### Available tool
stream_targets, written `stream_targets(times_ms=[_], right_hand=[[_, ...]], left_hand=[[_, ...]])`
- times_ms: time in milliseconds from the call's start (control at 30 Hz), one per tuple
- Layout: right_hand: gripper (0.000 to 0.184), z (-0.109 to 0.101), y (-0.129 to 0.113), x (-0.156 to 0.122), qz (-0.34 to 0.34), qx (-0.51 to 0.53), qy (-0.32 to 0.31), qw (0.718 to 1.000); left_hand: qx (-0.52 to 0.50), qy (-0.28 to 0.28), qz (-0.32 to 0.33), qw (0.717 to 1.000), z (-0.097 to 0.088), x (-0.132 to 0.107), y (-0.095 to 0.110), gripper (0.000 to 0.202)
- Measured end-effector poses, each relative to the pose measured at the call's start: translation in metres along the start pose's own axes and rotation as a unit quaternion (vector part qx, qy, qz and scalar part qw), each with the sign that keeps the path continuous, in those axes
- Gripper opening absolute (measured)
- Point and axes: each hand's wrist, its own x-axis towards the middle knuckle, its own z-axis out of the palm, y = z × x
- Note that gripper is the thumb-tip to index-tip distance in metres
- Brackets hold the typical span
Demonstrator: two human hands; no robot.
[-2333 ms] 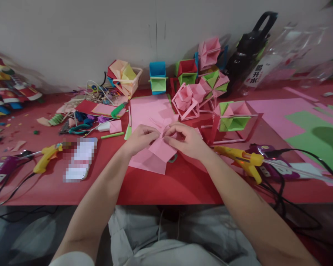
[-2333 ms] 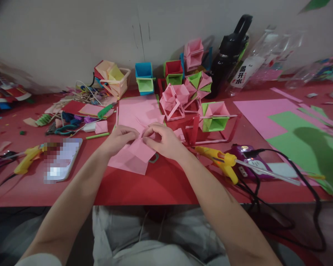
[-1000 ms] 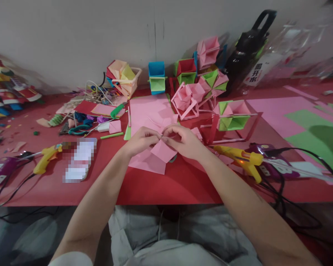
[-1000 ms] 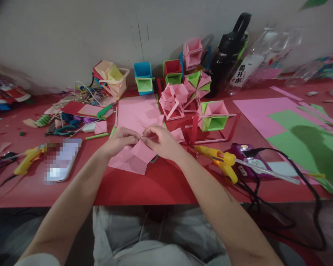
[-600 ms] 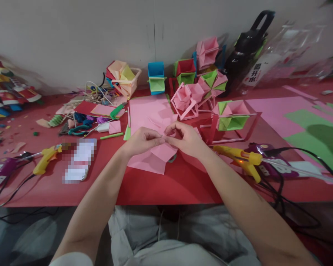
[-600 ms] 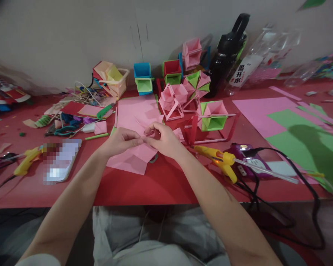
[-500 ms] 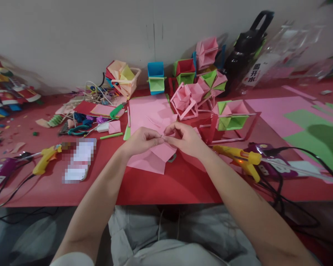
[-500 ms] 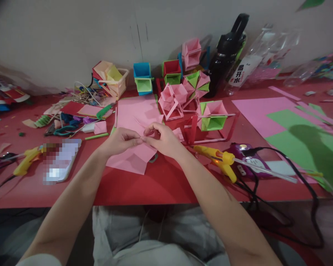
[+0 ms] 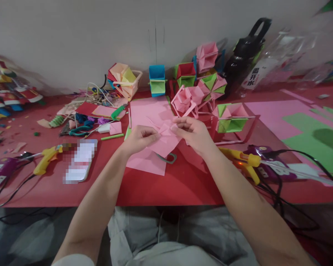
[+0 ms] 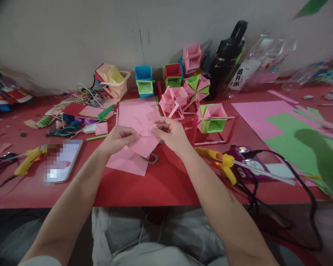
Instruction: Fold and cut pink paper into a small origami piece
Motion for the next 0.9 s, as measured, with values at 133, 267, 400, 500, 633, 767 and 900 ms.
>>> stream_targets(times_ms=[133, 267, 400, 500, 633, 767, 900], right_hand=[[0.032, 0.002, 0.000, 0.001, -0.030, -0.015, 0.041, 0.999], [0.028, 0.005, 0.000, 0.000, -0.056, -0.033, 0.071, 0.995], [0.025, 0.006, 0.001, 0.000, -0.075, -0.039, 0.090, 0.992], [0.031, 0.004, 0.001, 0.002, -0.050, -0.021, 0.083, 0.995], [0.040, 0.000, -0.003, 0.002, 0.009, 0.029, 0.006, 1.000], [0.037, 0.004, -0.005, -0.004, 0.043, 0.030, -0.073, 0.996], [0.033, 0.010, -0.004, -0.008, 0.068, 0.057, -0.062, 0.994]], left_hand=[[0.007, 0.018, -0.005, 1.000, 0.002, 0.000, 0.000, 0.033], [0.005, 0.022, -0.006, 1.000, 0.002, 0.001, 0.000, 0.032], [-0.002, 0.023, -0.011, 1.000, 0.002, 0.001, 0.001, 0.031], [-0.012, 0.041, -0.010, 0.999, 0.003, 0.001, 0.003, 0.031], [-0.030, 0.073, -0.010, 0.997, 0.006, 0.000, 0.005, 0.030], [-0.047, 0.055, 0.000, 0.997, 0.012, -0.001, 0.007, 0.034], [-0.049, 0.034, 0.012, 0.998, 0.018, 0.000, 0.007, 0.035]])
